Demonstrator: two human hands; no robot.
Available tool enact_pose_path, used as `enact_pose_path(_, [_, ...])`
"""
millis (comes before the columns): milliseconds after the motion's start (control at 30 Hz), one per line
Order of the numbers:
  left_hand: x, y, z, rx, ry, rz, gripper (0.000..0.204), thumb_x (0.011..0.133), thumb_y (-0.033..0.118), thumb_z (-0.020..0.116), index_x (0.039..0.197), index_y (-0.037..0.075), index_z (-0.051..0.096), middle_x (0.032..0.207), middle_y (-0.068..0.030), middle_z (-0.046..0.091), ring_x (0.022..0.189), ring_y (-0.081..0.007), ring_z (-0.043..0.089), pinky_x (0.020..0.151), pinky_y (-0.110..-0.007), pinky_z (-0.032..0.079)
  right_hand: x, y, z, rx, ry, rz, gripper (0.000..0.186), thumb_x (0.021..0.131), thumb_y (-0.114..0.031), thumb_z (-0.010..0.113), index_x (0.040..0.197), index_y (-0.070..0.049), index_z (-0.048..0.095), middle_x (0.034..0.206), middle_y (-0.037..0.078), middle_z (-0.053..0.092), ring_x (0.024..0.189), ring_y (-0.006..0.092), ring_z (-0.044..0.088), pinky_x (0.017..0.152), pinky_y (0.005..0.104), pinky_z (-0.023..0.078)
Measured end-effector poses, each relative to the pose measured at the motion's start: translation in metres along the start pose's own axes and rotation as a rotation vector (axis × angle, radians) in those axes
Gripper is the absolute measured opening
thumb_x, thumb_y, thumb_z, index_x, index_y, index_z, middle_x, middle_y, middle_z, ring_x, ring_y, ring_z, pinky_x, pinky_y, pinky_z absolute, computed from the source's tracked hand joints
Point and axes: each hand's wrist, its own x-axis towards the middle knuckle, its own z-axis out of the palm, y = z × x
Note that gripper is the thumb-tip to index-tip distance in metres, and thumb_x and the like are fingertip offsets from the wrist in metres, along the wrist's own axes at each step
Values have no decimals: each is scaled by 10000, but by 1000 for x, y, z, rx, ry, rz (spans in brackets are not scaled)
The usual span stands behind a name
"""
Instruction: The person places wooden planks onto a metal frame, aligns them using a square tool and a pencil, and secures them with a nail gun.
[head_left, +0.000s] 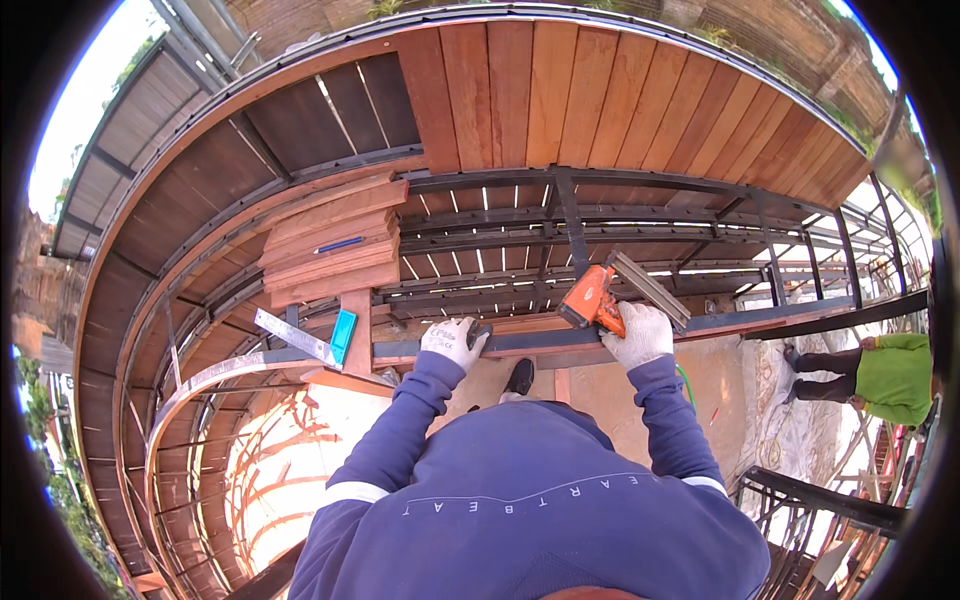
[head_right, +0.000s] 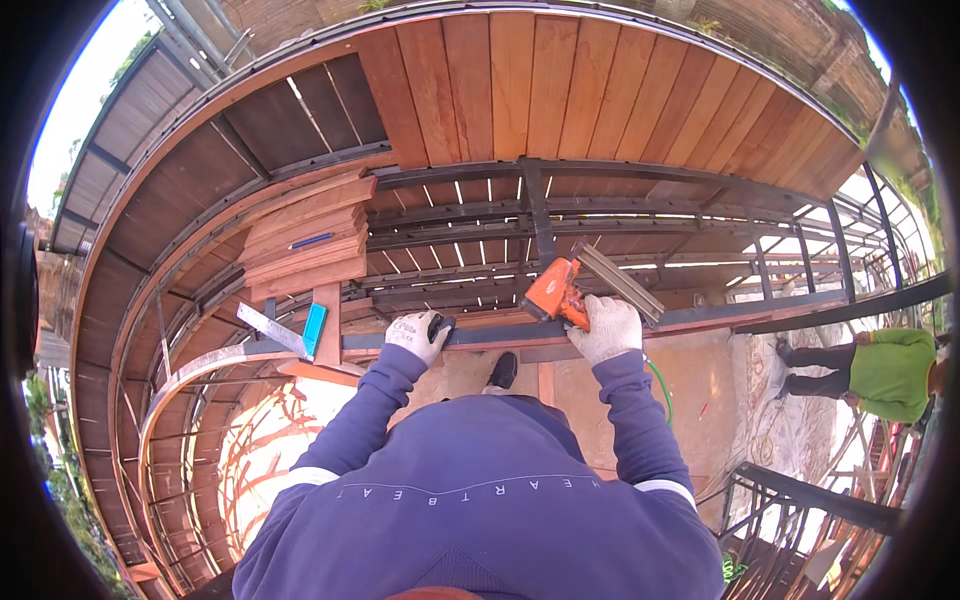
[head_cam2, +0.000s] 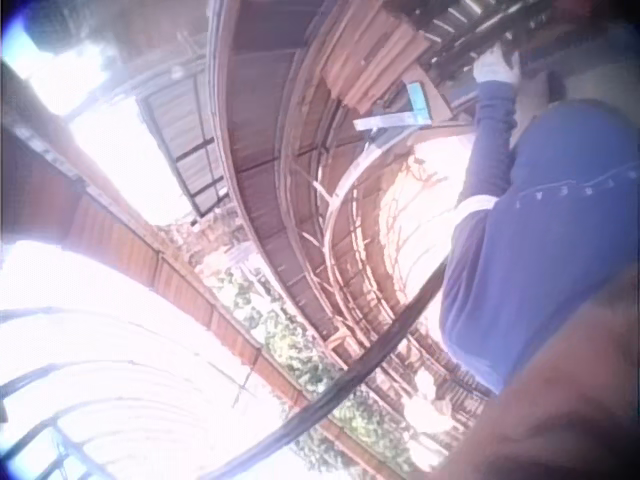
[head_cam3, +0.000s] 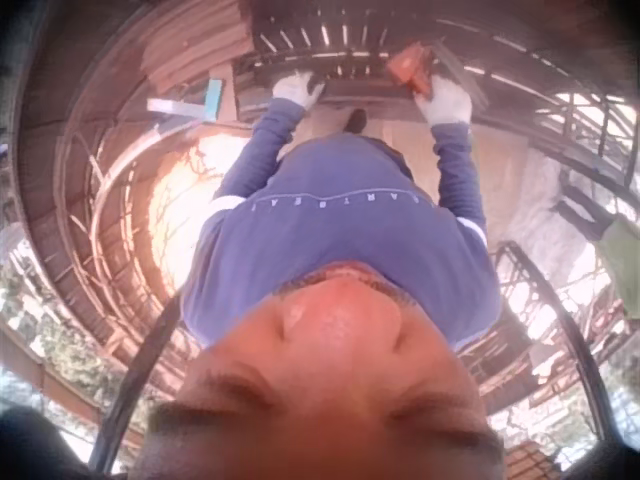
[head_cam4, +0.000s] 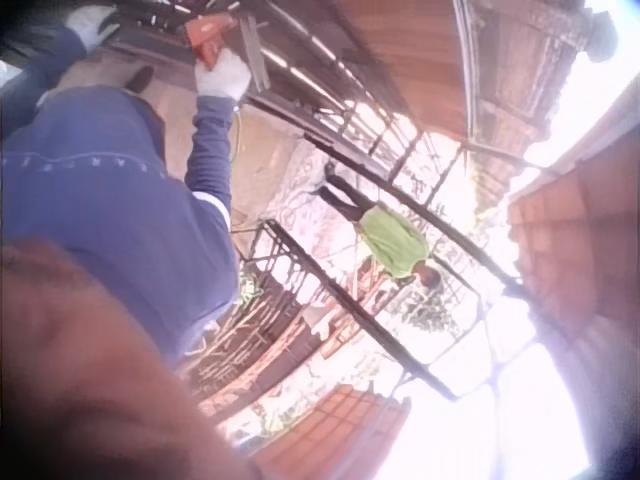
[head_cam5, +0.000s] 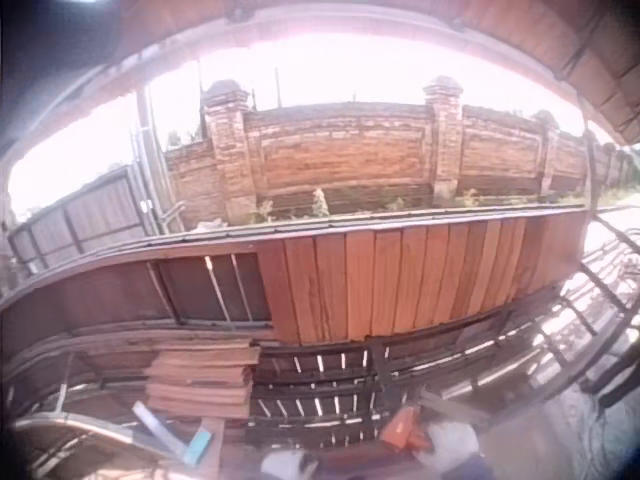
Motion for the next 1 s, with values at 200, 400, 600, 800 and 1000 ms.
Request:
enact_pose_path(200, [-37,-8,14,-48,166,132,510,883,319,663,1320,67,587,1330,-175,583,1291,-369,504,1141,-527,320,-2,-6,2,-56,-85,16,407,703,-325,804,964,-57,645,820,162,683,781,374,672,719,478,527])
enact_pose_path(400, [-138,-22,49,-83,297,176,510,884,292,671,1345,92,589,1465,-165,494,1402,-397,397,1173,-550,291,-2,-18,-12,9,-207,74,499,698,-374,806,1050,-58,648,920,207,707,879,405,684,779,465,543])
enact_pose_path(600, [-275,-80,144,-296,-247,-427,473,939,414,587,1280,91,639,1210,-192,680,1125,-364,641,989,-452,491,-5,-8,-6,-32,-240,36,605,644,-410,847,1076,-64,602,954,200,709,922,421,685,812,463,541])
enact_pose_path(800, [-418,-118,201,-229,-615,-806,517,931,487,546,1212,80,697,1247,-203,672,1159,-360,643,988,-449,499,-8,-5,-2,-22,-282,87,646,667,-374,838,1169,-60,579,1023,218,694,991,427,665,863,454,526])
enact_pose_path(1000, [-495,-132,261,-282,-601,-978,511,923,501,522,1192,114,720,1245,-191,678,1185,-370,632,1000,-451,490,-9,-5,1,13,-282,104,664,676,-411,834,1190,-71,588,1070,210,700,1029,404,669,892,448,520])
